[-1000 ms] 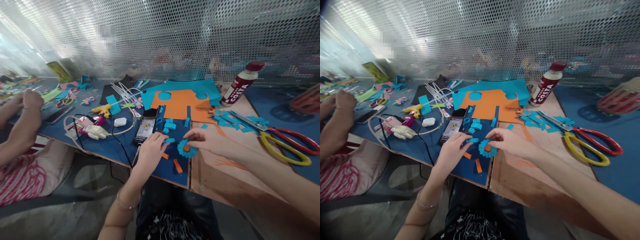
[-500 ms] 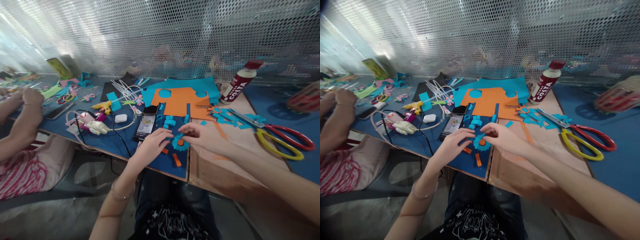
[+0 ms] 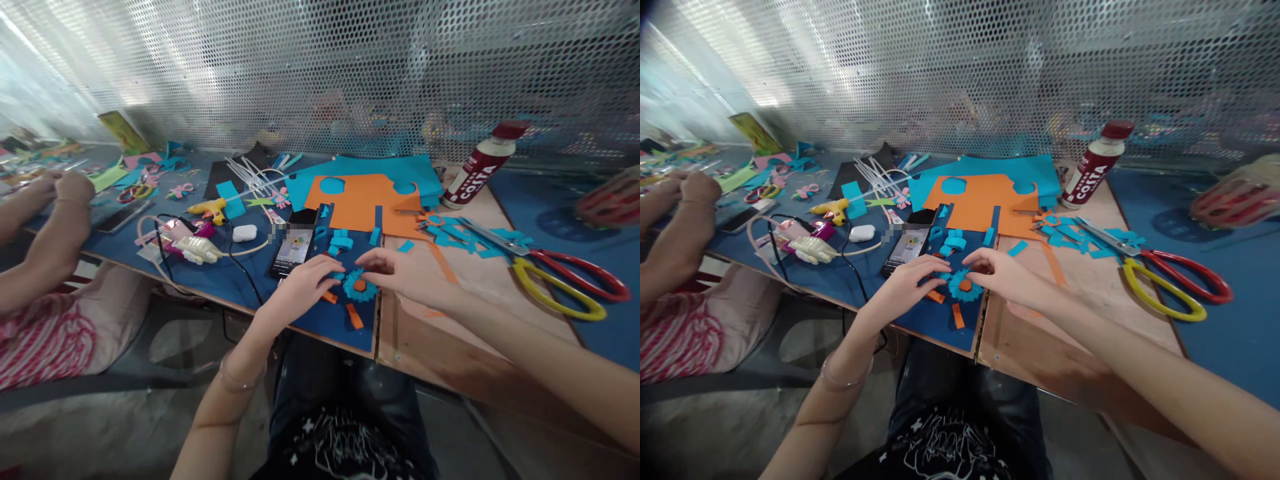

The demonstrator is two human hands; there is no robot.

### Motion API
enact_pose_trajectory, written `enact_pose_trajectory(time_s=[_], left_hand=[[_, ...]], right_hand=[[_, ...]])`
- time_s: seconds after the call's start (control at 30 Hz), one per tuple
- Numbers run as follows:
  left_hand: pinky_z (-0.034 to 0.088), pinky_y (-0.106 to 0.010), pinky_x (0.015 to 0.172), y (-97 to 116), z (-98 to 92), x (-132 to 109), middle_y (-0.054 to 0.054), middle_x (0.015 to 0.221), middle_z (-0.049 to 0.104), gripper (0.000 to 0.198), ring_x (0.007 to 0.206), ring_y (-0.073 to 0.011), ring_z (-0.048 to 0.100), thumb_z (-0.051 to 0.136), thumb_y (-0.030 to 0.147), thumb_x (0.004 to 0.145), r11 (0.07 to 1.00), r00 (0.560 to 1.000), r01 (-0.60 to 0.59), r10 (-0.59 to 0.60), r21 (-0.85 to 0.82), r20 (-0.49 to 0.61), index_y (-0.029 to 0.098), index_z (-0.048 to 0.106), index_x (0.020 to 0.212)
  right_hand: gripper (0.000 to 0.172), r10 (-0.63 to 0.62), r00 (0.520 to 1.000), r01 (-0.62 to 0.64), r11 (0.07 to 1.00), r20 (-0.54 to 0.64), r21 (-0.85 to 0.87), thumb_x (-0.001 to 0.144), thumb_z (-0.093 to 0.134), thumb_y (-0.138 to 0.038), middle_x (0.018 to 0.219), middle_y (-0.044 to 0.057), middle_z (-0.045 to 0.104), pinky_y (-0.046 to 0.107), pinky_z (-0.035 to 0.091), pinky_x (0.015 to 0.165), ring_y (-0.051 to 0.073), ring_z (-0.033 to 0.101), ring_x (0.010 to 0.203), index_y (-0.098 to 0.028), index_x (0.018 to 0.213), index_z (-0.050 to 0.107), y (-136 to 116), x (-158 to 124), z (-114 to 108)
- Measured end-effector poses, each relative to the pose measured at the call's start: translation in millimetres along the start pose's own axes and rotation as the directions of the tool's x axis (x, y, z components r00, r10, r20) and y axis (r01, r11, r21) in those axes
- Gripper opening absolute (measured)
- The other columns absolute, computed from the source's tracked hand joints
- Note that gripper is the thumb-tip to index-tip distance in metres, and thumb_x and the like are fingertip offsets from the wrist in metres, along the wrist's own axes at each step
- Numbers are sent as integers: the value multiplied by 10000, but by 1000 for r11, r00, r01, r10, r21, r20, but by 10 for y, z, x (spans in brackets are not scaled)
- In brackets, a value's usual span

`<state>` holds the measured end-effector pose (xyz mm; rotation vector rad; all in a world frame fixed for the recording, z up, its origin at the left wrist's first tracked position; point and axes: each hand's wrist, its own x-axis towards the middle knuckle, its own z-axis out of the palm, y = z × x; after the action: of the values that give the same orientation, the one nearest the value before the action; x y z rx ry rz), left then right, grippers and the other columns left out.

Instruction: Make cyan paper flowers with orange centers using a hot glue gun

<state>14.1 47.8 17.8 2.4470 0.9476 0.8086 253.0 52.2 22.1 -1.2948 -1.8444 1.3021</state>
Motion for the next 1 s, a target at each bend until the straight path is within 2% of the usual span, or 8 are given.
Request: enact_pose_trajectory(time_s=[0.2, 0.37, 0.53, 0.7, 0.83, 1.0], left_hand=[[530, -363, 983, -33, 16, 12, -64, 1151, 672, 201, 1117, -188, 639, 559, 156, 954, 999, 999, 26, -27, 19, 35, 205, 631, 1135], [522, -362, 995, -41, 40, 3, -67, 1158, 667, 205, 1136, -189, 627, 550, 158, 959, 999, 998, 24, -25, 20, 52, 203, 621, 1146], [521, -367, 993, -49, 50, 3, -68, 1171, 658, 207, 1144, -190, 621, 527, 179, 976, 999, 997, 15, -18, 45, 76, 209, 607, 1164], [507, -375, 1014, -39, 39, 19, -69, 1163, 665, 192, 1155, -197, 611, 520, 180, 979, 995, 996, 2, -10, 98, 89, 195, 611, 1147], [493, -396, 1038, -55, 48, 14, -75, 1180, 670, 195, 1182, -210, 597, 543, 193, 969, 990, 997, -12, 1, 138, 78, 177, 618, 1148], [488, -421, 1054, -100, 81, 1, -77, 1275, 647, 255, 1225, -218, 586, 540, 192, 969, 986, 998, -12, 3, 163, 57, 193, 617, 1212]], right_hand=[[307, 27, 1000, -27, 998, 5, -65, 833, 637, -415, 1047, 70, 706, 406, 554, 811, 228, 676, 977, -230, 1076, 605, 66, 41, -11], [280, -1, 1000, 1, 998, 5, -62, 829, 637, -395, 998, 59, 705, 381, 550, 798, 209, 676, 936, -223, 1046, 602, 116, 61, 7], [263, -2, 999, -9, 978, -52, -210, 850, 598, -409, 930, 49, 685, 363, 522, 678, 197, 645, 803, -224, 1037, 615, 47, 37, 12], [201, -150, 987, 108, 885, -57, -453, 886, 510, -330, 1007, 94, 667, 388, 519, 749, 219, 637, 865, -195, 986, 620, -87, -49, 36], [276, -235, 972, 186, 783, -5, -594, 919, 455, -312, 1110, 142, 656, 437, 520, 818, 269, 633, 970, -166, 1100, 604, -103, -95, 41], [302, -287, 957, 181, 679, -31, -711, 952, 426, -344, 1135, 143, 664, 480, 505, 875, 306, 614, 1050, -181, 1111, 623, -140, 126, -125]])
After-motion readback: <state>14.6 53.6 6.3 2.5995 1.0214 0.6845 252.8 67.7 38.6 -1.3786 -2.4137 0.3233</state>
